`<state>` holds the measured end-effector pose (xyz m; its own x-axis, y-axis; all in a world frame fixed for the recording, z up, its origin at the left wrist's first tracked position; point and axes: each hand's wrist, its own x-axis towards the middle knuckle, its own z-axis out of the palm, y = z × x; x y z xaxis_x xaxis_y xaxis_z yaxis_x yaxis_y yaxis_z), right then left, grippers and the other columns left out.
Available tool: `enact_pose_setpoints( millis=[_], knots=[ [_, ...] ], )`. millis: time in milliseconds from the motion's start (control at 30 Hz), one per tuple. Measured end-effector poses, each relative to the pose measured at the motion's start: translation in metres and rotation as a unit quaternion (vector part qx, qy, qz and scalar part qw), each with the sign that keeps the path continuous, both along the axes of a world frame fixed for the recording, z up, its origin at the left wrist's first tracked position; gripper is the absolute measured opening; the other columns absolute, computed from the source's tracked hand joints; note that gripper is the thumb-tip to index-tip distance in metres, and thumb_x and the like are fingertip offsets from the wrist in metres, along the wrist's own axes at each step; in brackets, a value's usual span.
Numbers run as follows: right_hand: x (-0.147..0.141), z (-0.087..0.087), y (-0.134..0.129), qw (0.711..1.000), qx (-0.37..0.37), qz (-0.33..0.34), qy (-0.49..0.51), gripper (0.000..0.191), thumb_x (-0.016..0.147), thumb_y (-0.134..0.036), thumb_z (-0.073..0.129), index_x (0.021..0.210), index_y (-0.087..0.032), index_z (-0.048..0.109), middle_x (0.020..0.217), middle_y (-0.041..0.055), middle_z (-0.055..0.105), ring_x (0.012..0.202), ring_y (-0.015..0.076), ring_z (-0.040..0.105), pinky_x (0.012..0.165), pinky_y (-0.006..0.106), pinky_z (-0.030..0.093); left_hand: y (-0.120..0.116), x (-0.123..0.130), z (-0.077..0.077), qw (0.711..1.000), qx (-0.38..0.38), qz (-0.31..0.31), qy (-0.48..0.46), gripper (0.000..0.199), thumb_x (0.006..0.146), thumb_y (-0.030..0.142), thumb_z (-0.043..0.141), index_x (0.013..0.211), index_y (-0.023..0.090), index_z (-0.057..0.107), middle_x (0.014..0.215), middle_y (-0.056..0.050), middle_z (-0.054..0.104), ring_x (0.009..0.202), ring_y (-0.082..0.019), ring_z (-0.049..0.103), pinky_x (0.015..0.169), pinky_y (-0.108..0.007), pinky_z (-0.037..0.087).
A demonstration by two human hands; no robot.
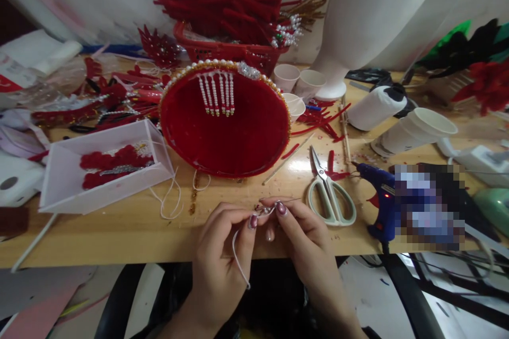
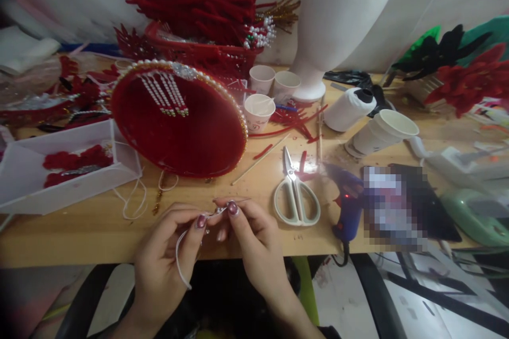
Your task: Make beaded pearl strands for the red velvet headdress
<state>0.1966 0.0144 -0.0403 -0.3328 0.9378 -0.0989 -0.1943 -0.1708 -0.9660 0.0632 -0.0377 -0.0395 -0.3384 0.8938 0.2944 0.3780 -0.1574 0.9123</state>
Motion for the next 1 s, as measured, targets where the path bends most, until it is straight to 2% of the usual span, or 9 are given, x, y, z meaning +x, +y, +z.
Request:
enact_pose_setpoints(
  millis=[167, 333, 533, 667, 767, 900, 1000],
  knots=[
    [-0.004, -0.003, -0.002, 1.000, -0.007, -0.024, -0.004, 0.018, 0.098, -0.036, 0.066, 0.106, -0.032, 0.081, 0.075, -0.0033, 0.072, 0.068, 0.0088, 0.063, 0.070, 0.020, 0.050, 0.006, 0.002, -0.002, 0.985, 0.106, 0.024, 0.135, 0.020, 0.091, -0.001, 0.060, 0.098, 0.017, 0.065, 0.090, -0.002, 0.067, 0.084, -0.013, 0.065, 0.079, -0.023, 0.052],
    [-0.005, -0.006, -0.002, 0.999, -0.026, -0.045, 0.005, 0.016, 0.095, -0.038, 0.070, 0.103, -0.032, 0.083, 0.071, -0.0032, 0.071, 0.070, 0.0090, 0.063, 0.070, 0.018, 0.051, 0.012, 0.004, -0.005, 0.974, 0.128, 0.029, 0.186, 0.020, 0.090, -0.002, 0.060, 0.101, 0.014, 0.064, 0.092, -0.005, 0.067, 0.087, -0.015, 0.065, 0.082, -0.024, 0.053],
    [-0.004, -0.002, 0.001, 0.999, -0.013, -0.026, -0.014, 0.013, 0.093, -0.033, 0.072, 0.100, -0.032, 0.083, 0.072, -0.0029, 0.074, 0.068, 0.0088, 0.066, 0.072, 0.019, 0.055, 0.016, 0.002, -0.004, 0.972, 0.124, 0.031, 0.195, 0.017, 0.092, 0.000, 0.055, 0.097, 0.016, 0.060, 0.087, -0.004, 0.064, 0.081, -0.016, 0.062, 0.078, -0.027, 0.052],
    [-0.004, 0.001, 0.002, 0.999, 0.013, -0.027, -0.021, 0.011, 0.094, -0.029, 0.071, 0.093, -0.029, 0.082, 0.078, -0.0020, 0.077, 0.067, 0.0074, 0.067, 0.067, 0.015, 0.056, 0.016, 0.001, -0.004, 0.977, 0.105, 0.037, 0.185, 0.016, 0.093, 0.002, 0.054, 0.096, 0.017, 0.057, 0.086, -0.003, 0.061, 0.080, -0.015, 0.060, 0.077, -0.025, 0.051],
    [-0.005, 0.002, 0.002, 1.000, 0.000, -0.019, -0.014, 0.009, 0.093, -0.028, 0.071, 0.093, -0.028, 0.080, 0.077, -0.0024, 0.077, 0.065, 0.0063, 0.067, 0.064, 0.012, 0.056, 0.016, 0.002, -0.004, 0.980, 0.091, 0.044, 0.170, 0.017, 0.093, 0.003, 0.051, 0.092, 0.019, 0.053, 0.081, 0.000, 0.058, 0.073, -0.014, 0.059, 0.071, -0.023, 0.051],
    [-0.005, 0.002, 0.000, 1.000, -0.006, -0.009, -0.008, 0.005, 0.093, -0.026, 0.071, 0.091, -0.027, 0.076, 0.073, -0.0043, 0.077, 0.062, 0.0052, 0.067, 0.064, 0.011, 0.056, 0.016, 0.004, -0.002, 0.983, 0.052, 0.060, 0.165, 0.016, 0.094, 0.006, 0.048, 0.090, 0.021, 0.051, 0.078, 0.001, 0.056, 0.068, -0.014, 0.060, 0.065, -0.023, 0.050],
    [-0.004, 0.002, -0.002, 0.998, 0.021, -0.021, -0.052, 0.005, 0.091, -0.023, 0.072, 0.090, -0.026, 0.076, 0.077, -0.0032, 0.079, 0.068, 0.0062, 0.071, 0.066, 0.011, 0.056, 0.016, 0.006, 0.000, 0.987, 0.016, 0.062, 0.147, 0.016, 0.094, 0.007, 0.047, 0.089, 0.021, 0.051, 0.077, 0.001, 0.059, 0.067, -0.014, 0.061, 0.062, -0.022, 0.050]
  ],
)
